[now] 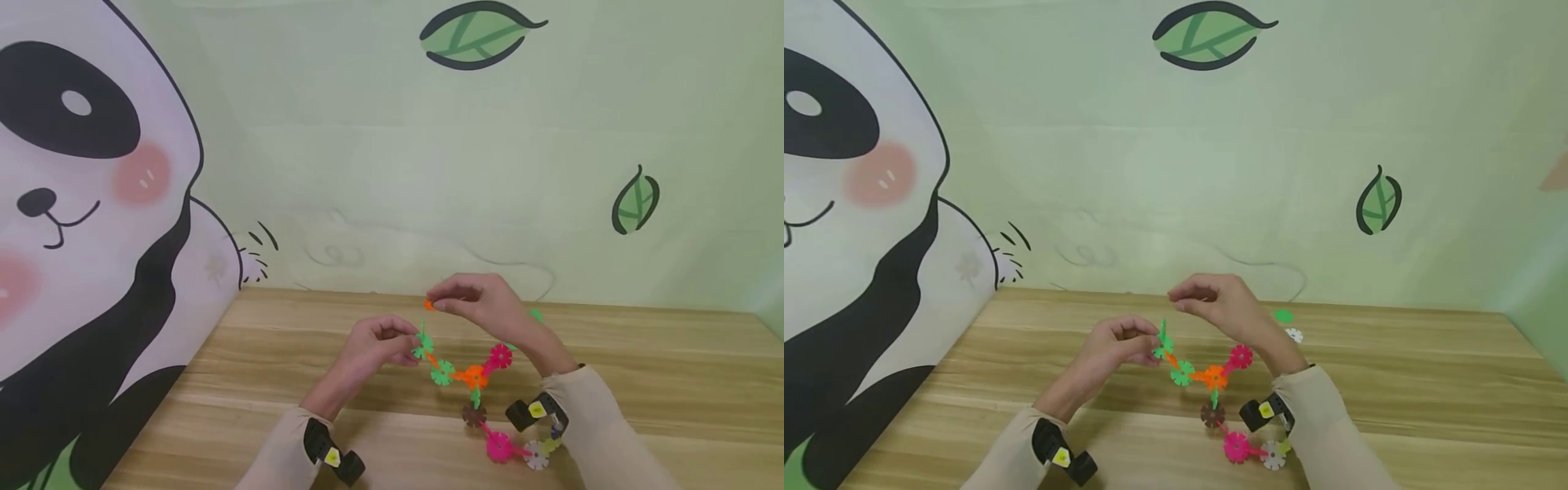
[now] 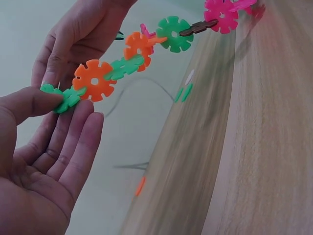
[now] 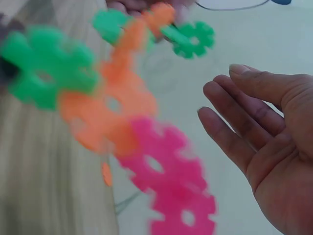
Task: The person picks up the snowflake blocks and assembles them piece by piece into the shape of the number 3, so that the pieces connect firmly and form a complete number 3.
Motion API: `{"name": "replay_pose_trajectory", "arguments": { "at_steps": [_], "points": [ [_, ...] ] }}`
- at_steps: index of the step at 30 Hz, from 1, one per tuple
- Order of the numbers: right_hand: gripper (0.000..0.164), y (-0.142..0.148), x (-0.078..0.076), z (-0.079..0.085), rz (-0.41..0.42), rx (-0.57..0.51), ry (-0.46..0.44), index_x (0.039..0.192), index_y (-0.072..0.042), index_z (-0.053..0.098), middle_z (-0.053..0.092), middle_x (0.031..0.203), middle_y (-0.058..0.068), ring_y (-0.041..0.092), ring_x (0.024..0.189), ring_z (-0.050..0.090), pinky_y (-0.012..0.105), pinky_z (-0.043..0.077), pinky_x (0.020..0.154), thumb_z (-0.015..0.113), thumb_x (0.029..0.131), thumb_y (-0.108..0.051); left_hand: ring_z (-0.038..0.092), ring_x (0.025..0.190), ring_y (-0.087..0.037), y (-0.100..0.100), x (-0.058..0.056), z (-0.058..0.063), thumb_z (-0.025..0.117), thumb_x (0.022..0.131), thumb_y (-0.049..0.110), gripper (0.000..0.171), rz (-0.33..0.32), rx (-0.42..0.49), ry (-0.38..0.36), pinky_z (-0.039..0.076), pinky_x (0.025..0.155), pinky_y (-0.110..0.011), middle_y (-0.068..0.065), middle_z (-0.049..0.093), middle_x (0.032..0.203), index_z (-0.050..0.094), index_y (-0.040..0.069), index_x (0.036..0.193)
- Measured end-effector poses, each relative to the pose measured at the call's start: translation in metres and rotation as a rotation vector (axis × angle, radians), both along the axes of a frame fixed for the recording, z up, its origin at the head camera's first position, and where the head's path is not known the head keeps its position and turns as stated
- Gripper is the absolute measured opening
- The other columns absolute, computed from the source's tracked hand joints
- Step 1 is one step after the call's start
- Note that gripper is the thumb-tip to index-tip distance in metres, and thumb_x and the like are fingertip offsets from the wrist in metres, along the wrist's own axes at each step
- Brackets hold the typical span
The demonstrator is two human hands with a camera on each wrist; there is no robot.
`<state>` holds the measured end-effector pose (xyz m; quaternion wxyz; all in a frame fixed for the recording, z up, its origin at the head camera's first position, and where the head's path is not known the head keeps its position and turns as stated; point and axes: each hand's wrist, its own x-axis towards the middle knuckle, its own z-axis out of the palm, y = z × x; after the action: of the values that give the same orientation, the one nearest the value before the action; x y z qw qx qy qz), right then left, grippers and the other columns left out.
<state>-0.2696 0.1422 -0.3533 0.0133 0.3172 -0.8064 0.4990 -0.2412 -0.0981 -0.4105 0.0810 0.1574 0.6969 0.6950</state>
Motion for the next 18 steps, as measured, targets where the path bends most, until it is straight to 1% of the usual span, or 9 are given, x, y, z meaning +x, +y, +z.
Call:
{"name": "replay_pose_trajectory", "arguments": {
  "at_steps": [4,6,8,12,16,18],
  "points": [
    [0.019,0.009,-0.014,0.008,-0.04,0.019,0.013,0.119,-0.005,0.078,0.078,0.115,0.006,0.022,0.104,0.075,0.038,0.062,0.091,0.074,0.101,-0.011,0.076,0.08,-0.023,0.0,0.0,0.001,0.07,0.096,0.005,0.019,-0.005,0.002,-0.002,0.066,0.082,-0.041,-0.012,0.077,0.096,0.071,-0.008,0.11],
    [0.02,0.011,-0.021,0.009,-0.062,0.045,0.003,0.119,-0.005,0.078,0.077,0.116,0.006,0.021,0.102,0.075,0.039,0.062,0.09,0.074,0.102,-0.013,0.076,0.08,-0.023,0.0,0.001,0.001,0.069,0.097,0.005,0.02,-0.011,0.008,0.0,0.066,0.082,-0.041,-0.011,0.077,0.096,0.071,-0.009,0.11],
    [0.021,0.012,-0.028,0.008,-0.07,0.066,-0.008,0.121,-0.004,0.077,0.077,0.117,0.009,0.022,0.1,0.074,0.041,0.062,0.088,0.073,0.103,-0.014,0.076,0.079,-0.022,-0.001,0.001,0.0,0.069,0.097,0.006,0.02,-0.013,0.013,0.0,0.066,0.082,-0.041,-0.011,0.076,0.096,0.071,-0.009,0.11],
    [0.021,0.013,-0.045,-0.001,-0.07,0.101,-0.038,0.121,-0.002,0.076,0.076,0.116,0.014,0.025,0.101,0.073,0.042,0.063,0.087,0.073,0.103,-0.012,0.076,0.079,-0.023,-0.002,-0.001,-0.002,0.069,0.098,0.006,0.02,-0.006,0.017,-0.009,0.066,0.082,-0.041,-0.012,0.076,0.096,0.071,-0.009,0.11],
    [0.021,0.012,-0.063,-0.016,-0.074,0.146,-0.076,0.121,-0.001,0.075,0.076,0.116,0.012,0.027,0.107,0.07,0.041,0.061,0.092,0.073,0.102,-0.009,0.076,0.079,-0.023,-0.004,-0.004,-0.004,0.068,0.098,0.007,0.02,0.002,0.021,-0.017,0.066,0.081,-0.04,-0.013,0.076,0.096,0.071,-0.009,0.11],
    [0.021,0.012,-0.071,-0.023,-0.08,0.173,-0.076,0.121,0.001,0.075,0.075,0.117,0.014,0.029,0.109,0.07,0.043,0.06,0.094,0.073,0.101,-0.007,0.076,0.079,-0.023,-0.004,-0.005,-0.005,0.068,0.099,0.007,0.02,0.009,0.025,-0.018,0.066,0.08,-0.04,-0.013,0.076,0.096,0.07,-0.01,0.11]
  ]
}}
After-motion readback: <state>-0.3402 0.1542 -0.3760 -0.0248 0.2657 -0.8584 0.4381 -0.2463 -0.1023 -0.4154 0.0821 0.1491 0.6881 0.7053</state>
